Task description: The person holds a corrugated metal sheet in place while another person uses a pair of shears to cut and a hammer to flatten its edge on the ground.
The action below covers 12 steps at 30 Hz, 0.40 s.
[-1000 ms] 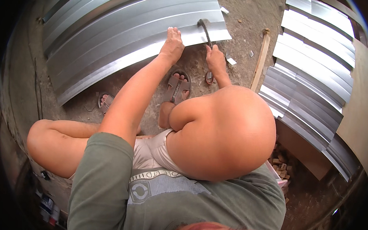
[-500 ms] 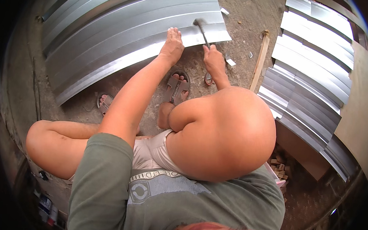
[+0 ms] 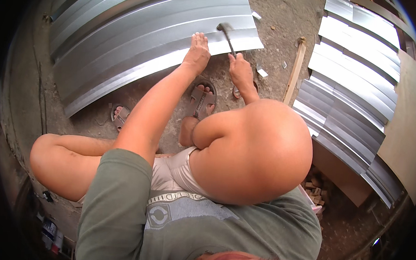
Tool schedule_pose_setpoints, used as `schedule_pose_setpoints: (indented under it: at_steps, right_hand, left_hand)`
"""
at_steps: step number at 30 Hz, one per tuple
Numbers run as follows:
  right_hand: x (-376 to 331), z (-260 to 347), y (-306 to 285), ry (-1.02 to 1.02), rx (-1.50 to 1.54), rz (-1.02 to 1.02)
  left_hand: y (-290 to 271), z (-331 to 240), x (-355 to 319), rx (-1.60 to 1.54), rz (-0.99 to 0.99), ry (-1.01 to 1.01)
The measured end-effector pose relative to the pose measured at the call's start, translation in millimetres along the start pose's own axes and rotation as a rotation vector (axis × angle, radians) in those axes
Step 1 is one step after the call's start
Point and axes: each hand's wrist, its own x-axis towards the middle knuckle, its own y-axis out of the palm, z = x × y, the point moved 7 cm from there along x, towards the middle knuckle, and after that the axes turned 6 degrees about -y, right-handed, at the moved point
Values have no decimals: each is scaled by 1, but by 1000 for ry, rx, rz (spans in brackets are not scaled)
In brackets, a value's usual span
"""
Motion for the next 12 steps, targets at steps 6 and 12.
schedule_pose_setpoints:
  at_steps: [6,12]
  right_hand:
    - [0,11,-13,-8,20,8]
    - [7,7,-5,-11,78,53]
  left_hand:
    - [2,5,2,-12,-32,-8]
    - [20,1,7,-13,20,14]
